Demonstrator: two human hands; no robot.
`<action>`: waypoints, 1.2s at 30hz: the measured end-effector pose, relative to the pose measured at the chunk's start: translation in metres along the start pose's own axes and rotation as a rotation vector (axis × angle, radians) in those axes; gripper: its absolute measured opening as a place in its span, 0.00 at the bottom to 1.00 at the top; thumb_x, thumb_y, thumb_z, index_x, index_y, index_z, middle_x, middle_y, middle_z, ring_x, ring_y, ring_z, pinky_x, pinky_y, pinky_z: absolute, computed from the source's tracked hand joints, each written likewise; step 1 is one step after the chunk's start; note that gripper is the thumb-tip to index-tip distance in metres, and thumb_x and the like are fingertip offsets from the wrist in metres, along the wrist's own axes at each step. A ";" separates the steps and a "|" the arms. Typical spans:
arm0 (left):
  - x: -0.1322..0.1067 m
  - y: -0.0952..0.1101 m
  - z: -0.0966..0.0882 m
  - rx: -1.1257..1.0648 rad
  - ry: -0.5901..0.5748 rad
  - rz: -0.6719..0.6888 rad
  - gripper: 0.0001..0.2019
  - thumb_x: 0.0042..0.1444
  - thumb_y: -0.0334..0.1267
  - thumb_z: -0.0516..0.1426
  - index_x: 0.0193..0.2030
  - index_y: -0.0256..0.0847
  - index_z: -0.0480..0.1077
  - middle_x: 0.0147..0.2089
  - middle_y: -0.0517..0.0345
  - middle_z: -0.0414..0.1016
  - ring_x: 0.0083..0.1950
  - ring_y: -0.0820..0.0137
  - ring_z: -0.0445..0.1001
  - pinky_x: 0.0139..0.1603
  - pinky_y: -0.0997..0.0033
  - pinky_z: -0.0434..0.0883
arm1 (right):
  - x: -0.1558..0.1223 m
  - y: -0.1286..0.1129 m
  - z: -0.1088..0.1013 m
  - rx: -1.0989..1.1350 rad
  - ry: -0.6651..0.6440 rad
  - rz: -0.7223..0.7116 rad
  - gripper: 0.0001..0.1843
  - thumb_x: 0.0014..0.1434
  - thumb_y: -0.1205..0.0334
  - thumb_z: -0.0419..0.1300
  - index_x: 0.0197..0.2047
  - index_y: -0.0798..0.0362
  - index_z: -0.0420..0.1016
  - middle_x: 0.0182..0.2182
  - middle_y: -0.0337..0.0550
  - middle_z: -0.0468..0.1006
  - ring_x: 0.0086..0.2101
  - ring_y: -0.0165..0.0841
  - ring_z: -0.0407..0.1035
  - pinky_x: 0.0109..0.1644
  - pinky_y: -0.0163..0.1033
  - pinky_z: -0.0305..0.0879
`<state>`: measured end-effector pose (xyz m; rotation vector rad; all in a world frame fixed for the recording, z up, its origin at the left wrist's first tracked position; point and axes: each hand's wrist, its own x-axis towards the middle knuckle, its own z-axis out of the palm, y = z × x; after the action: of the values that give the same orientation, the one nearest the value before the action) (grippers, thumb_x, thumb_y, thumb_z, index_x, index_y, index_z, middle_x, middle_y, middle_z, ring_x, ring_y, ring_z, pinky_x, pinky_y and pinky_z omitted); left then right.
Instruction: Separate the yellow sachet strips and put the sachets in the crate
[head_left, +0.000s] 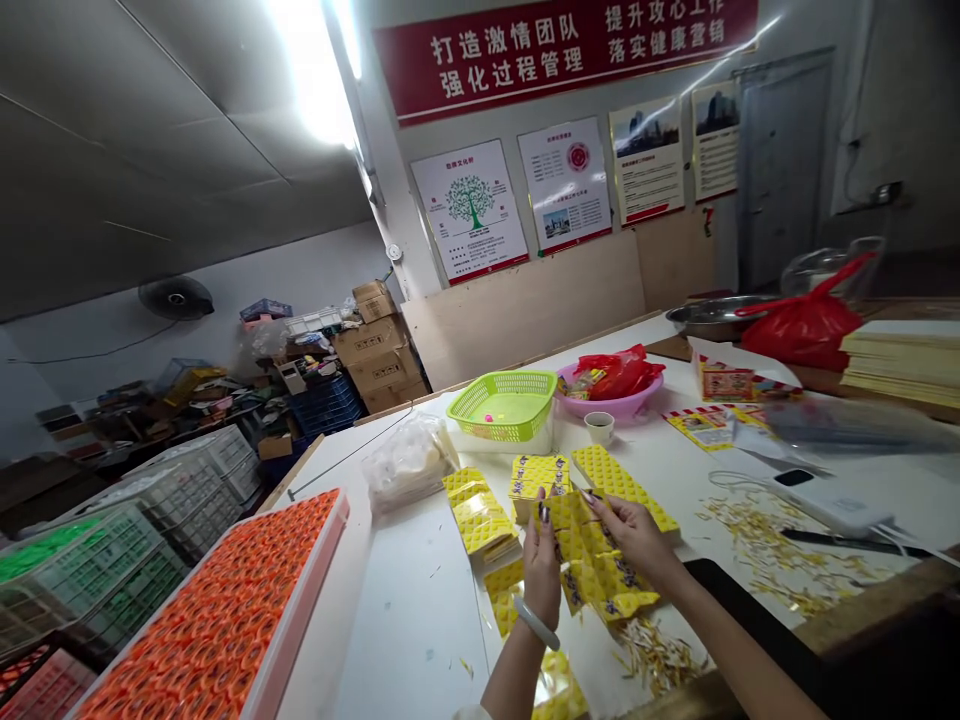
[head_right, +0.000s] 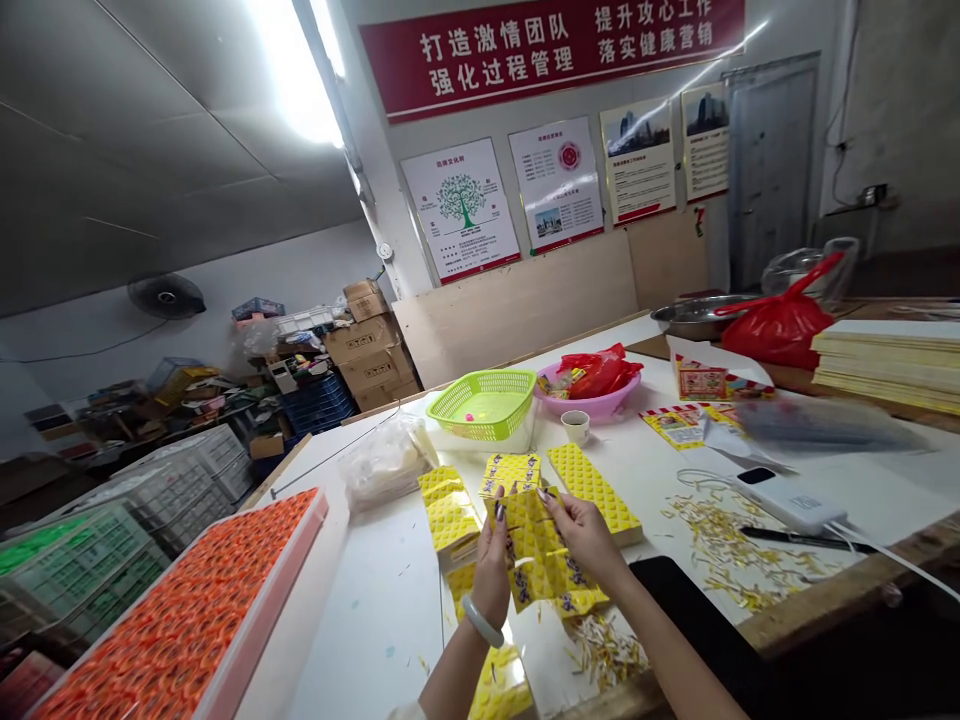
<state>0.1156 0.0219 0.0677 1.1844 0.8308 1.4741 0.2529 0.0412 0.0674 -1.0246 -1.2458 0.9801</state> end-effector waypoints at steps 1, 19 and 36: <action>-0.002 0.005 0.003 -0.056 -0.007 0.001 0.26 0.59 0.54 0.51 0.61 0.44 0.61 0.64 0.52 0.60 0.66 0.65 0.56 0.64 0.67 0.60 | -0.004 -0.002 0.006 0.031 -0.013 0.005 0.25 0.51 0.38 0.58 0.31 0.54 0.75 0.24 0.41 0.75 0.27 0.35 0.70 0.30 0.37 0.67; -0.026 0.032 0.002 0.115 0.154 0.204 0.37 0.56 0.67 0.35 0.62 0.44 0.58 0.67 0.49 0.53 0.67 0.59 0.53 0.64 0.60 0.57 | -0.050 -0.052 0.059 0.744 -0.054 0.259 0.25 0.49 0.45 0.65 0.48 0.49 0.76 0.52 0.47 0.73 0.58 0.42 0.59 0.62 0.47 0.57; -0.018 0.035 -0.013 0.737 0.078 0.282 0.23 0.65 0.51 0.39 0.28 0.42 0.63 0.23 0.57 0.64 0.25 0.70 0.64 0.29 0.72 0.60 | -0.049 -0.035 0.081 -0.475 0.381 -0.131 0.19 0.61 0.44 0.44 0.32 0.50 0.61 0.21 0.41 0.69 0.23 0.35 0.65 0.26 0.37 0.56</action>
<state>0.0930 -0.0024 0.0923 1.8527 1.3713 1.4839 0.1689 -0.0092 0.0919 -1.4009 -1.2261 0.3618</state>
